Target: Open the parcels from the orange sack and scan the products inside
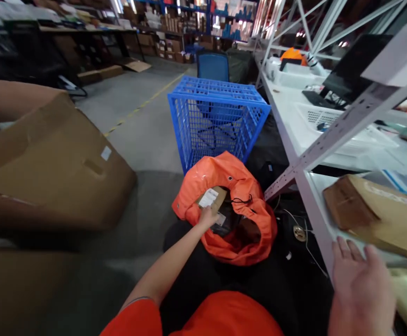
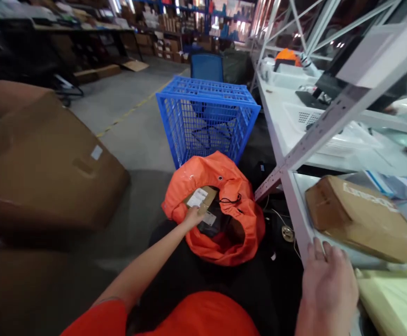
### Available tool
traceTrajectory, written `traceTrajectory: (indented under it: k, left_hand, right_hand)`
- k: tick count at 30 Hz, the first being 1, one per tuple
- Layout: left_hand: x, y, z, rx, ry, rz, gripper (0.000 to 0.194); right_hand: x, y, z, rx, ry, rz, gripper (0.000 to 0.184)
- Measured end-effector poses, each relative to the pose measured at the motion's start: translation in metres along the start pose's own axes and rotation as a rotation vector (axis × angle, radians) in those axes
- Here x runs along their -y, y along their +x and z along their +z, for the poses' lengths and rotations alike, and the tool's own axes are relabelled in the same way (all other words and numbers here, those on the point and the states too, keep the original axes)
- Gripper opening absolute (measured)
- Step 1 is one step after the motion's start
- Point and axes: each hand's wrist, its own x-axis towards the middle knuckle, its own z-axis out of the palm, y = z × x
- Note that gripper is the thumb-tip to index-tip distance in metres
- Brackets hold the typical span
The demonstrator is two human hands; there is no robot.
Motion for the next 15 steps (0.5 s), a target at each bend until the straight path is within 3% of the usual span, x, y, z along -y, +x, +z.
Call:
traceTrajectory:
  k: [3, 7, 10, 13, 15]
  left_hand:
    - [0.021, 0.024, -0.003, -0.052, 0.113, -0.007, 0.060]
    - [0.038, 0.061, -0.019, -0.122, 0.230, -0.078, 0.069]
    - [0.056, 0.085, -0.041, -0.113, 0.281, -0.168, 0.063]
    - [0.075, 0.098, -0.063, -0.029, 0.280, -0.202, 0.060]
    - [0.086, 0.102, -0.076, 0.031, 0.257, -0.181, 0.068]
  right_hand:
    - [-0.048, -0.027, 0.002, 0.295, -0.230, -0.089, 0.062]
    - [-0.146, -0.054, 0.025, 0.827, -0.589, 0.306, 0.070]
    - [-0.233, -0.061, 0.051, 0.853, -0.701, 0.526, 0.078]
    - [-0.307, -0.065, 0.083, 0.842, -0.760, 0.570, 0.085]
    - [-0.343, -0.065, 0.104, 0.858, -0.757, 0.556, 0.085]
